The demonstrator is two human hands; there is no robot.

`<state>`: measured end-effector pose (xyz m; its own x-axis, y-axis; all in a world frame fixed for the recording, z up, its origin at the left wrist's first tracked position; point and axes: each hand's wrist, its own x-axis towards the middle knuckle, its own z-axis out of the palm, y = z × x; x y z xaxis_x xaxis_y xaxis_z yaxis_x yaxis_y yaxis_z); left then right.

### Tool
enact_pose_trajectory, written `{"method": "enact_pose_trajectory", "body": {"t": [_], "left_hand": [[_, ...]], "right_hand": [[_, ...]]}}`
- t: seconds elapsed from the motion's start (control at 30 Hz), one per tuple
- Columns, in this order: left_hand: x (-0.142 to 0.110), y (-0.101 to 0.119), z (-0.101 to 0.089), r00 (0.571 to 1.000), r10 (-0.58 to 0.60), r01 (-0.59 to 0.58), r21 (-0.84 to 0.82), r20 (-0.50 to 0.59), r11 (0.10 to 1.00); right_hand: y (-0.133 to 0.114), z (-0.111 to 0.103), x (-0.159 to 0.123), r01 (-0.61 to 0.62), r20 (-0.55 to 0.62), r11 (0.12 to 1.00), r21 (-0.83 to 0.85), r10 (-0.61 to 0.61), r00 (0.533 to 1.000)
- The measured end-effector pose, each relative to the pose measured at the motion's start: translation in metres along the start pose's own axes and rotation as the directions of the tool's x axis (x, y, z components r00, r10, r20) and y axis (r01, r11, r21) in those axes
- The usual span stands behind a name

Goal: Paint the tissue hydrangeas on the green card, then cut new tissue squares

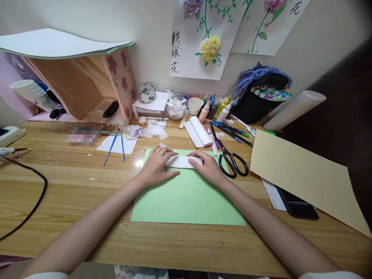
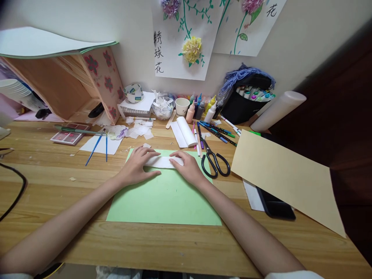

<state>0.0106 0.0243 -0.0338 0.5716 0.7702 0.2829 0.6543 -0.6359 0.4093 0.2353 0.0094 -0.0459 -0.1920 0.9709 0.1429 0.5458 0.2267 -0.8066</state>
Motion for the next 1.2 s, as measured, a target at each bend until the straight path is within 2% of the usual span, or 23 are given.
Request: {"method": "enact_pose_trajectory", "body": {"t": [0.1,0.2,0.47,0.67,0.9,1.1,1.2], "left_hand": [[-0.001,-0.002,0.001,1.0,0.014,-0.014,0.016,0.007,1.0],[-0.002,-0.006,0.0,1.0,0.012,-0.012,0.003,0.004,1.0],[-0.002,-0.015,-0.002,1.0,0.015,-0.016,-0.112,-0.007,0.994],[-0.002,-0.019,-0.005,0.989,0.138,-0.144,-0.188,-0.045,0.971],[-0.004,-0.02,0.0,0.98,0.177,-0.19,-0.153,-0.096,0.97],[-0.004,-0.022,0.0,0.946,0.229,-0.253,-0.078,-0.23,0.964],[-0.003,-0.024,-0.002,0.934,0.265,-0.28,-0.029,-0.24,0.96]], "right_hand": [[0.0,0.0,-0.003,0.176,-0.011,0.966,-0.188,-0.181,0.983],[0.0,0.0,-0.004,0.286,0.069,0.92,-0.269,-0.278,0.958],[-0.001,-0.002,-0.005,0.316,0.067,0.916,-0.246,-0.309,0.949],[-0.003,-0.002,-0.007,0.342,0.063,0.907,-0.248,-0.337,0.939],[-0.002,0.0,-0.007,0.356,0.033,0.897,-0.26,-0.36,0.932],[0.0,0.0,-0.008,0.435,-0.083,0.858,-0.274,-0.472,0.878],[0.001,0.0,-0.01,0.479,-0.063,0.809,-0.341,-0.529,0.846]]}}
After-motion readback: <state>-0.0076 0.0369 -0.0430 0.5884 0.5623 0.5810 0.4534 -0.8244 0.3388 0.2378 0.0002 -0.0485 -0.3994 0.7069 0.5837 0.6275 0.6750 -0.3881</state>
